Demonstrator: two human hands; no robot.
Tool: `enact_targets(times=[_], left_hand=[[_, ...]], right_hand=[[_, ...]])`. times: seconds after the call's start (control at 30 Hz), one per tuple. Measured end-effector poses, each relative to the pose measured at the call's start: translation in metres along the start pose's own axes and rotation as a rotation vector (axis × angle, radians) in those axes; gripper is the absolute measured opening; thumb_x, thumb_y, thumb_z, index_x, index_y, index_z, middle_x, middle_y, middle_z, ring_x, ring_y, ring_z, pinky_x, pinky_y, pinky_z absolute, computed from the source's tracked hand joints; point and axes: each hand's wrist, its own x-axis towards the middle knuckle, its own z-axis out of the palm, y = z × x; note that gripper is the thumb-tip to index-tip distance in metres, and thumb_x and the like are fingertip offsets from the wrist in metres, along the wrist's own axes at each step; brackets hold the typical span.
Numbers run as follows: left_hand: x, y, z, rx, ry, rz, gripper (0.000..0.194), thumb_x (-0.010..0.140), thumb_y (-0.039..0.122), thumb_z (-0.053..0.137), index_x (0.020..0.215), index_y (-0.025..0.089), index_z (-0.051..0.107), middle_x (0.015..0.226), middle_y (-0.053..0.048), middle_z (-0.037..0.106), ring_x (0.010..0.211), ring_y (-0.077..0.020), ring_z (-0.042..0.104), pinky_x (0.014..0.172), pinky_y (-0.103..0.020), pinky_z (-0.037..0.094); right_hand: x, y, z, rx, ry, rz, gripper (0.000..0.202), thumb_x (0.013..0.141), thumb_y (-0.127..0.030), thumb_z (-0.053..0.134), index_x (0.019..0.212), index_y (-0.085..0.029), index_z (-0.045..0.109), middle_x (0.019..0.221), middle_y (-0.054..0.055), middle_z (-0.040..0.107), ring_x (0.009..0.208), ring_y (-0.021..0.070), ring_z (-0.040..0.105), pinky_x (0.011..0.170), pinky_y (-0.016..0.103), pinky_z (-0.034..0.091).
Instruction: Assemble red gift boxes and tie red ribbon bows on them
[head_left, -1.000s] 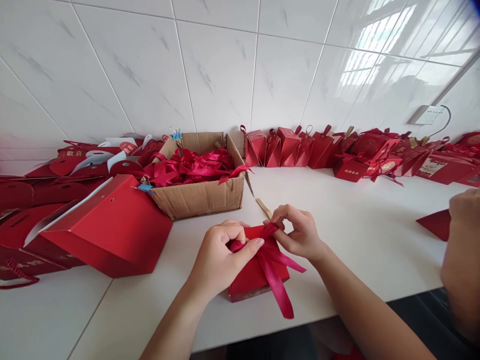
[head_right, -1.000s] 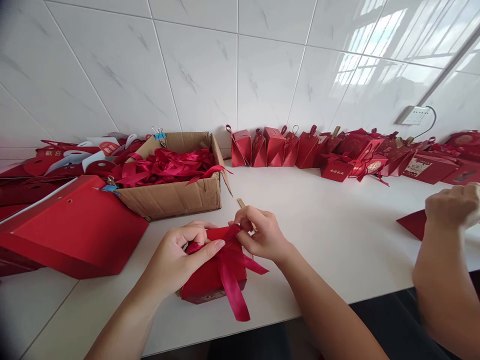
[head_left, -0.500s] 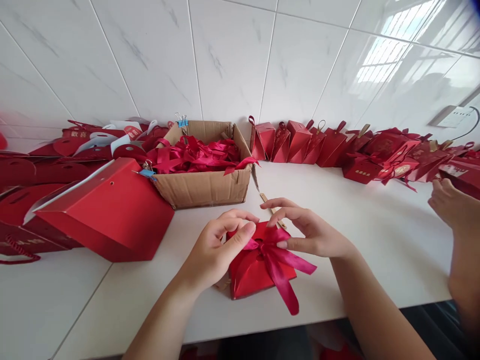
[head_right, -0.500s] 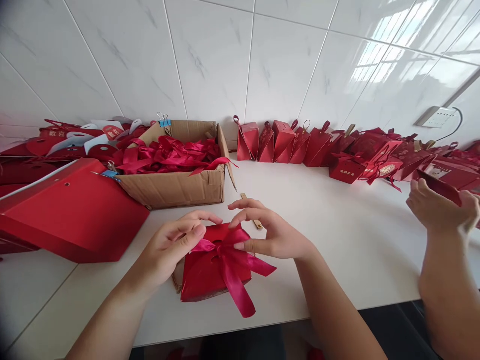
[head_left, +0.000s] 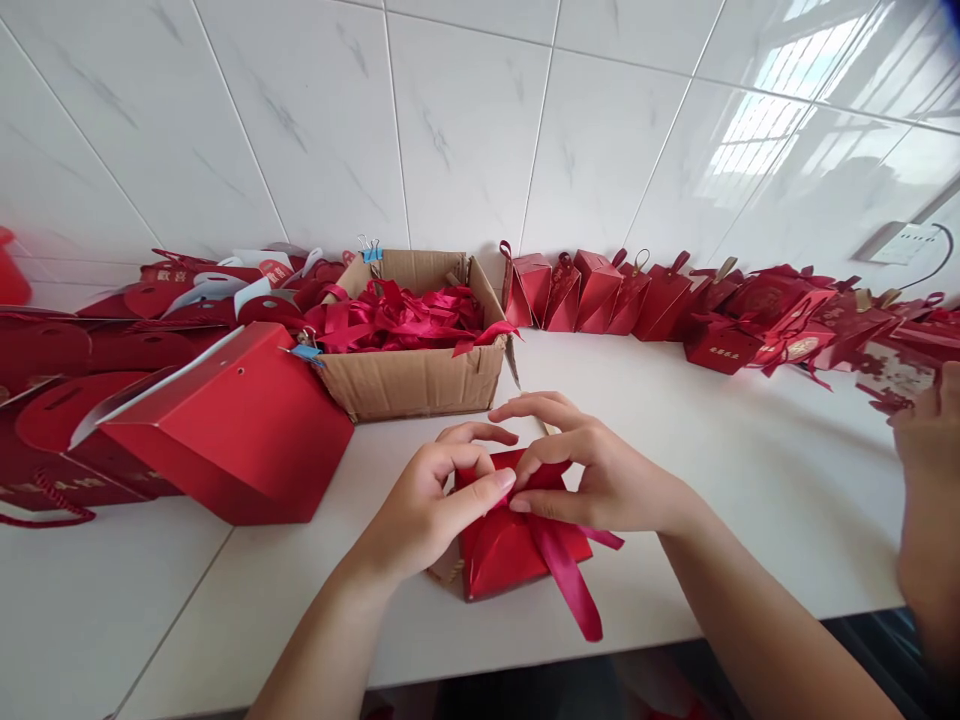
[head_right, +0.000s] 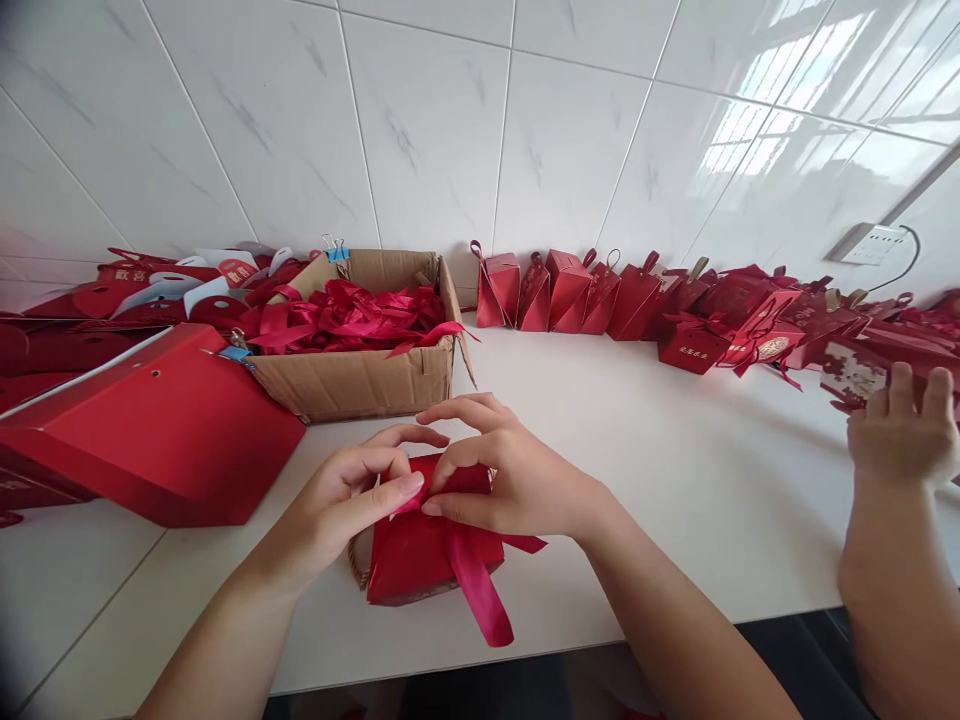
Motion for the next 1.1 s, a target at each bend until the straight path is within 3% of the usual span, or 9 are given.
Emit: enact_targets(times=[0.3,0.67,0.77,0.93,1.1], left_hand=[[0.000,0.000,0.001,0.258,0.063,0.034,0.033,0.084,0.041,0.055,0.058,0.021,0.058,0.118,-0.005,0.059,0.126,-0.0269,0.042,0.105,-0.042,0.034],[0.003,0.002,0.006,0.639,0.198,0.173,0.041,0.087,0.042,0.049,0.053,0.022,0.063,0.097,-0.006,0.065,0.114,-0.0300,0.045,0.095,-0.046,0.036],[0.003,0.001,0.006,0.621,0.189,0.161,0.040,0.087,0.043,0.049,0.055,0.022,0.063,0.096,-0.006,0.064,0.112,-0.0293,0.046,0.095,-0.045,0.035],[0.003,-0.001,0.004,0.392,0.128,0.062,0.037,0.087,0.046,0.050,0.061,0.022,0.063,0.106,-0.004,0.062,0.115,-0.0250,0.048,0.095,-0.036,0.038],[0.000,0.000,0.005,0.213,0.109,-0.006,0.042,0.088,0.046,0.049,0.056,0.019,0.054,0.106,-0.003,0.063,0.104,-0.0217,0.058,0.085,-0.031,0.042]], right_hand=[[0.001,0.015,0.010,0.048,0.054,-0.067,0.009,0.074,-0.012,0.070,0.074,-0.020,0.065,0.127,0.008,0.052,0.121,0.0263,0.047,0.103,0.048,0.039],[0.000,0.017,0.012,0.148,0.054,-0.036,0.010,0.074,-0.013,0.069,0.071,-0.019,0.062,0.127,0.008,0.053,0.120,0.0242,0.052,0.102,0.042,0.042],[-0.001,0.018,0.014,0.151,0.062,-0.026,0.010,0.074,-0.012,0.068,0.071,-0.019,0.062,0.128,0.008,0.053,0.121,0.0239,0.052,0.101,0.041,0.043],[-0.004,0.023,0.010,0.154,0.082,0.001,0.004,0.079,-0.018,0.067,0.080,-0.019,0.063,0.127,0.009,0.054,0.120,0.0236,0.053,0.103,0.044,0.041],[-0.013,0.033,-0.011,0.255,-0.007,-0.028,0.029,0.081,-0.015,0.062,0.109,-0.022,0.057,0.125,0.010,0.057,0.120,0.0217,0.052,0.099,0.041,0.043]])
